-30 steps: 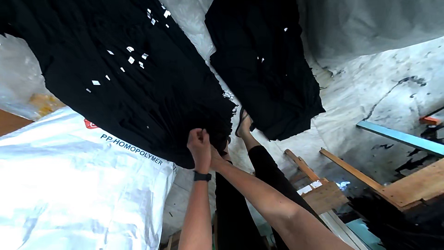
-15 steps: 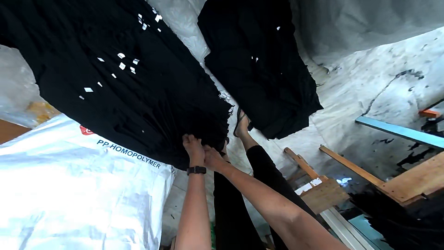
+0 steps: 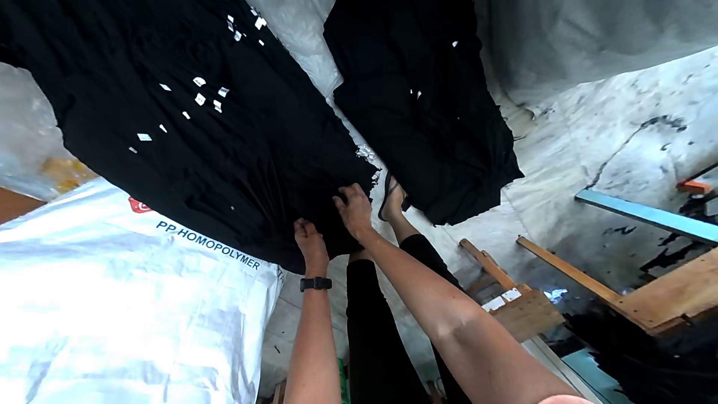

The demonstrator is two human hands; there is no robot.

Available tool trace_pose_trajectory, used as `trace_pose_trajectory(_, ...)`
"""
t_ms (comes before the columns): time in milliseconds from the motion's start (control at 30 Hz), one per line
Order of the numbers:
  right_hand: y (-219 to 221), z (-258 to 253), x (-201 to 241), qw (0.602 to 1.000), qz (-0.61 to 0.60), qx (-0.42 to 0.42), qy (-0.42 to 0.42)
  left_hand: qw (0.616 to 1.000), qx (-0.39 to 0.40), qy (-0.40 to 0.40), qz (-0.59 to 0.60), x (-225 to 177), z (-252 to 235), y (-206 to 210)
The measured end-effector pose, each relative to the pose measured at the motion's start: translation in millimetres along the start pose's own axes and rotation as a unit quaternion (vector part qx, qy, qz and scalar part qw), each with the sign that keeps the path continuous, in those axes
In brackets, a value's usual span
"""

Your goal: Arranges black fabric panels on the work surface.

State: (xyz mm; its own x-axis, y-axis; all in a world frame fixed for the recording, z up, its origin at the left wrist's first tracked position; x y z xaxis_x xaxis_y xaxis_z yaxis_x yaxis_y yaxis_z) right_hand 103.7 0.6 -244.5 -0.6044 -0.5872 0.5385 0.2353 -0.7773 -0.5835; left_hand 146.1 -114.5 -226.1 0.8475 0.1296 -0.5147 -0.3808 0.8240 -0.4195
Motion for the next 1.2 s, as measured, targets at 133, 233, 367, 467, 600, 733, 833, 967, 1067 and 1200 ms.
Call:
trace_pose_trajectory(133, 5.8, -5.1, 5.7, 1.0, -0.005, -0.003, -0.007, 1.0, 0.006, 0.005, 0.005, 1.5, -0.8, -1.7)
trace_pose_trajectory(233, 2.9, -0.4, 4.7, 0.996, 0.014, -0.01, -0.091, 1.0, 0.01, 0.006, 0.007, 3.6, -1.0, -4.2)
trace_pose_trajectory(367, 1.0, 9.9, 2.1, 0.992, -0.004, 0.087, -0.091, 0.998, 0.011, 0.042, -0.052, 3.0, 2.2, -7.7)
trace_pose_trajectory(467, 11.5, 26.1, -0.7, 0.964, -0.049, 0.257, -0.043, 0.974, -0.014, 0.141, -0.175, -19.9, 18.7, -9.0)
trace_pose_trajectory(600, 21.4, 53.2, 7.3, 0.943, -0.02, 0.324, -0.074, 0.916, 0.026, 0.306, -0.257, -48.3, 24.1, 1.8)
trace_pose_trajectory(733, 10.8, 58.9, 24.4, 0.929, 0.011, 0.37, -0.007, 0.85, 0.09, 0.316, -0.411, -67.5, -3.3, 34.5)
trace_pose_trajectory(833, 5.0, 59.6, 23.1, 0.925, 0.03, 0.378, -0.02, 0.811, 0.085, 0.347, -0.462, -65.1, -17.6, 49.5)
trace_pose_trajectory(967, 4.6, 54.4, 5.2, 0.929, 0.011, 0.365, -0.066, 0.779, 0.114, 0.428, -0.443, -63.9, -19.4, 42.5)
trace_pose_trajectory(1067, 7.8, 55.9, 7.8, 0.927, 0.021, 0.37, -0.056, 0.794, 0.157, 0.396, -0.434, -51.6, -21.8, 40.3)
trace_pose_trajectory(1200, 7.9, 51.9, 17.8, 0.923, 0.047, 0.382, -0.018, 0.792, 0.131, 0.385, -0.455, -51.9, -25.0, 50.4)
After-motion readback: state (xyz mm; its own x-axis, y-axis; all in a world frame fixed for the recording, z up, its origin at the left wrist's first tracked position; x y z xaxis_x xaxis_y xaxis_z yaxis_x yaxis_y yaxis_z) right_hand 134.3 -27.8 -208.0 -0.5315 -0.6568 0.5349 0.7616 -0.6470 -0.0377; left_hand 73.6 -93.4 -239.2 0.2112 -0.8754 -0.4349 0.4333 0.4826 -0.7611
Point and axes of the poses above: each hand's wrist, its own z-axis away from the middle knuckle, its own y-axis out of the palm, x = y × z, the point moved 2 cm from there along -z, towards the middle knuckle, and after that the axes turned 7 degrees about -x, right-handed, at the moved point
